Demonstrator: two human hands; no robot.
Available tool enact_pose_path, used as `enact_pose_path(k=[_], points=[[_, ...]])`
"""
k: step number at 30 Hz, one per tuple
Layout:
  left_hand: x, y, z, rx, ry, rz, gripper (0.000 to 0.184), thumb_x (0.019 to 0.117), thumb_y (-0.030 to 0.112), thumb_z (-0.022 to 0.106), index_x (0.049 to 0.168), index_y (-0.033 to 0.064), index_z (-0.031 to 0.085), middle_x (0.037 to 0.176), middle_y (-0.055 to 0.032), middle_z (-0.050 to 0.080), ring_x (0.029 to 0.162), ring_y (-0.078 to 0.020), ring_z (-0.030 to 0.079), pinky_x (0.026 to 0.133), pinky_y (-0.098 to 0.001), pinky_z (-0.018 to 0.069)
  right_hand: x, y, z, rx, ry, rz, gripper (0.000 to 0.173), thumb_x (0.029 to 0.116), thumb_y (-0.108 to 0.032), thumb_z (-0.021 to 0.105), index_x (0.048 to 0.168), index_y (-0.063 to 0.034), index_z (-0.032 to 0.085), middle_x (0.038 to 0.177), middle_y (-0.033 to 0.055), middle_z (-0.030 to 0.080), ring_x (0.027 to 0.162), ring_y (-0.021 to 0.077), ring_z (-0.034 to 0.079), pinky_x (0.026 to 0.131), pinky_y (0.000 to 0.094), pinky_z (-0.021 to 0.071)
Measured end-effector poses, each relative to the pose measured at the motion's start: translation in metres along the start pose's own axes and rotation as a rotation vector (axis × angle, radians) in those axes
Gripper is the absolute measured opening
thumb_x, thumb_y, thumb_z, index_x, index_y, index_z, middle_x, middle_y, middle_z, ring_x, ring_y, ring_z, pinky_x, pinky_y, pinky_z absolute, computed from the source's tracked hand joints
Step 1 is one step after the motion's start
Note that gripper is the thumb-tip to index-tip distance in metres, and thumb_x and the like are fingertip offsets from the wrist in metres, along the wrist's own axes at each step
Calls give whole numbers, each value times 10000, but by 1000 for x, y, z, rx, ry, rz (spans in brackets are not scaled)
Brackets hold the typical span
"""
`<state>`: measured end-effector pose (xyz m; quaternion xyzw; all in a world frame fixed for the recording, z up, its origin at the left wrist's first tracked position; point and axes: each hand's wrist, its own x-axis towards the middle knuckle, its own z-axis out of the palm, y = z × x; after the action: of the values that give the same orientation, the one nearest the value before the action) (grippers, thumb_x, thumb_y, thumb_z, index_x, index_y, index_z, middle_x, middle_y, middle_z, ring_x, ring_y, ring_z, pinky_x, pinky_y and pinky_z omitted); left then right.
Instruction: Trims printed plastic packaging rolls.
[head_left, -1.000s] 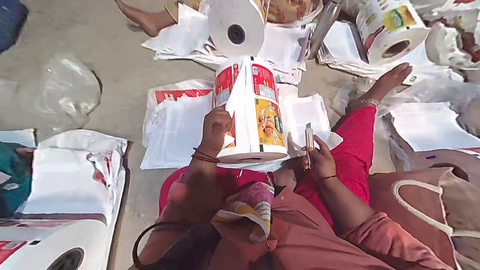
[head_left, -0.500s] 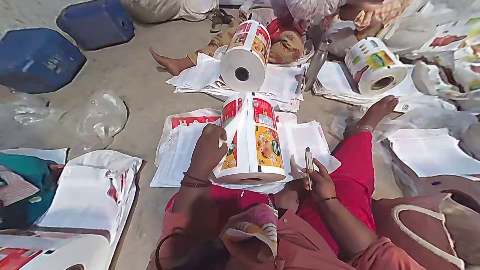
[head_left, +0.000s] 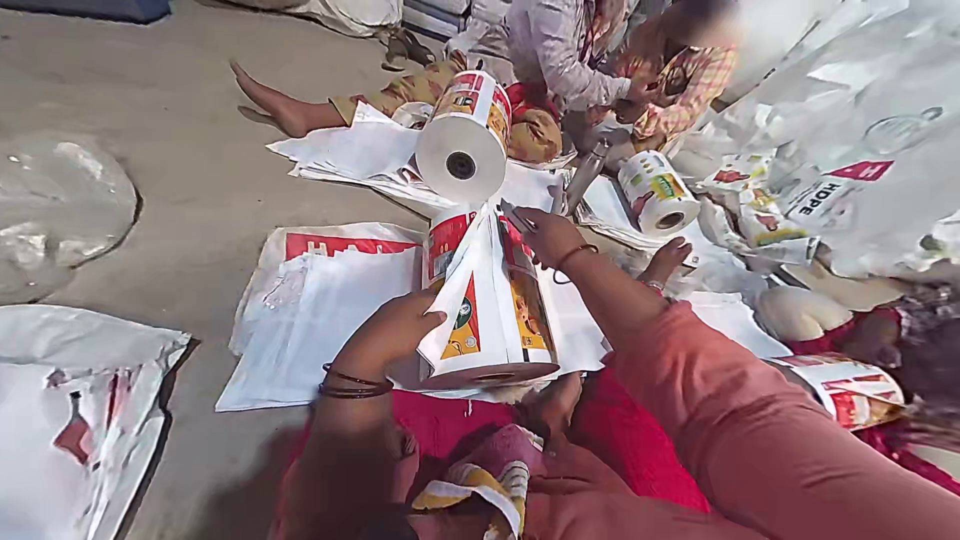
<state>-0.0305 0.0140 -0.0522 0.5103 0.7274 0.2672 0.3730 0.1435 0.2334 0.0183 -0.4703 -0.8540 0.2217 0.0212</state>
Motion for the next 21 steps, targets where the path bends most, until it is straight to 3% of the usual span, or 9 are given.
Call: enact_pose_path(k=[2, 4, 6, 8, 11, 13, 16, 19, 21], points=[[2, -10, 0, -116, -25, 17, 315, 1080, 251, 533, 1304, 65, 655, 1158, -158, 702, 1086, -242, 672, 1002, -516, 500, 19, -15, 4, -83, 15, -18, 524, 1023, -125, 534, 1541, -177, 483, 1128, 220, 705, 814, 345, 718, 751, 549, 586], [5, -22, -5, -176, -33, 38, 295, 1085, 248, 520, 1266, 65, 665, 1076, -142, 710, 1015, -208, 680, 961, -479, 518, 31, -24, 5, -133, 2, -29, 505, 1025, -124, 539, 1527, -155, 496, 1177, 224, 695, 882, 364, 718, 803, 573, 575], [6, -31, -6, -207, -28, 68, 285, 1082, 242, 525, 1250, 64, 671, 1058, -129, 713, 999, -189, 680, 947, -464, 525, 35, -31, 7, -163, -17, -20, 495, 1030, -134, 539, 1523, -150, 502, 1169, 227, 690, 862, 354, 715, 776, 556, 578], [7, -33, -6, -212, -30, 90, 282, 1082, 252, 525, 1237, 68, 672, 1049, -115, 716, 987, -174, 686, 938, -450, 535, 37, -34, 7, -219, -28, -28, 472, 1027, -126, 529, 1499, -138, 528, 1195, 221, 685, 932, 360, 712, 810, 566, 571], [8, -32, -8, -195, -46, 94, 319, 1085, 261, 521, 1290, 57, 654, 1106, -150, 713, 1041, -224, 682, 977, -500, 513, 37, -45, 2, -360, -36, -66, 430, 1001, -105, 544, 1428, -95, 592, 1278, 224, 670, 1175, 408, 649, 976, 642, 489], [9, -31, -7, -198, -52, 106, 332, 1088, 255, 514, 1328, 63, 638, 1125, -152, 714, 1053, -232, 685, 984, -500, 514, 32, -61, -2, -493, -71, -57, 410, 990, -114, 562, 1393, -59, 613, 1287, 245, 663, 1231, 439, 616, 1007, 670, 461], [5, -31, -6, -208, -45, 123, 365, 1086, 240, 519, 1409, 92, 603, 1187, -149, 712, 1094, -238, 686, 1009, -506, 512, 41, -73, -8, -558, -160, -82, 320, 1002, -113, 559, 1296, -19, 641, 1169, 261, 680, 1060, 445, 674, 882, 661, 516], [4, -27, -6, -209, -37, 125, 349, 1082, 238, 531, 1378, 74, 620, 1189, -150, 708, 1100, -229, 678, 1014, -495, 505, 46, -71, -20, -491, -244, -49, 374, 1063, -166, 486, 1406, -63, 594, 1075, 204, 698, 855, 334, 688, 786, 536, 555], [5, -26, -7, -214, -32, 134, 352, 1083, 237, 530, 1381, 72, 619, 1193, -160, 704, 1103, -240, 676, 1016, -504, 500, 41, -74, -28, -512, -300, -48, 364, 1078, -193, 479, 1398, -63, 596, 1053, 193, 696, 808, 304, 669, 761, 505, 547]])
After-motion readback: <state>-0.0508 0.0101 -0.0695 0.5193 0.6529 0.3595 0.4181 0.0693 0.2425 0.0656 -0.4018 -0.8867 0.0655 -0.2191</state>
